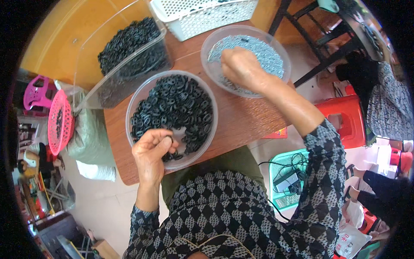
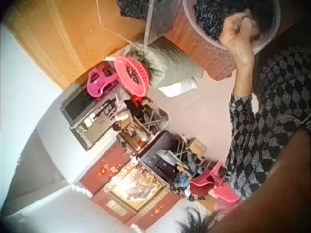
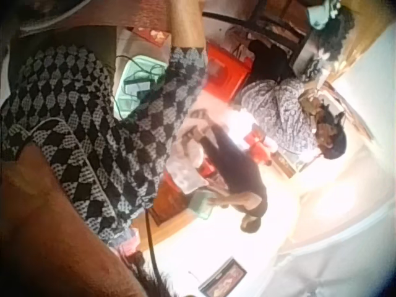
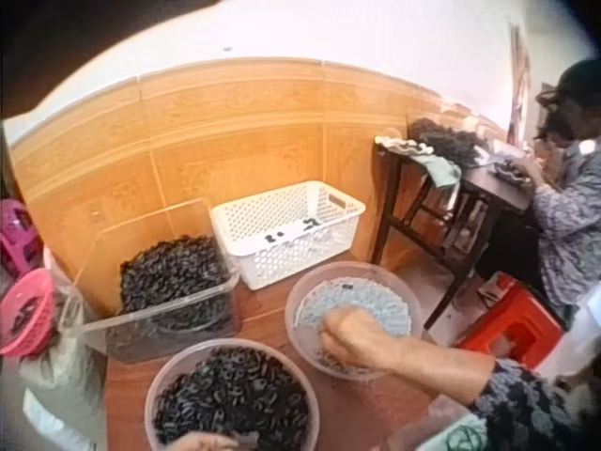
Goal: The person repeatedly picks small black plastic fasteners from a clear bowl and inserts silver metal pins from a second bowl into them. The person handles the items one at a time, inserting the pin into the fastener and then placing the assembled unit back into the bowl. The task continues throughout the clip with no change in method.
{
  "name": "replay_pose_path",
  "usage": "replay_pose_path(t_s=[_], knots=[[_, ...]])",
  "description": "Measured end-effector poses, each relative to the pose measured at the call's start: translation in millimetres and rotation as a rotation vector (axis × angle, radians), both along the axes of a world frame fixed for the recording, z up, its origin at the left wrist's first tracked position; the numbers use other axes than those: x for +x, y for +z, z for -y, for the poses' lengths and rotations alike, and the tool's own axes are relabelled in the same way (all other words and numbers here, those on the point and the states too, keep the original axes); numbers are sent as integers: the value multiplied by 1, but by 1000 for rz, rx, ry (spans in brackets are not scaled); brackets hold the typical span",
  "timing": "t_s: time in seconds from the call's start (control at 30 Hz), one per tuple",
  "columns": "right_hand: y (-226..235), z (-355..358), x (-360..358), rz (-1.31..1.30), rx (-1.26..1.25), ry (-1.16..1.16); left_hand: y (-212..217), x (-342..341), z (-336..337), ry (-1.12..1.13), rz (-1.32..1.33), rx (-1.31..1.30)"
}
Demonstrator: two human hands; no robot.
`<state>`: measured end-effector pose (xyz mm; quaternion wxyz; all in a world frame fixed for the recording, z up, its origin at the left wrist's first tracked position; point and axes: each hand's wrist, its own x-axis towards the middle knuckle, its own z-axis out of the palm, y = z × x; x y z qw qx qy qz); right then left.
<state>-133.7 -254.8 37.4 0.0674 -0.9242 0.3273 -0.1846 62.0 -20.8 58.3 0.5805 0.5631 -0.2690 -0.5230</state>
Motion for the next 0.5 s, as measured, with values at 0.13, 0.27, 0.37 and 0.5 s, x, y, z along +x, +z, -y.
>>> replay_pose_path(t_s=[0.13, 0.27, 0.37, 0.5], knots=[[38, -46, 17, 279, 342, 26, -5, 2, 2, 74, -113, -37], [39, -90, 34, 473, 566, 205, -5, 0, 5, 103, -173, -62], [31, -108, 43, 508, 688, 274, -5, 0, 6, 98, -208, -71], [34, -127, 56, 574, 889, 200, -1, -1, 2, 90, -208, -102]])
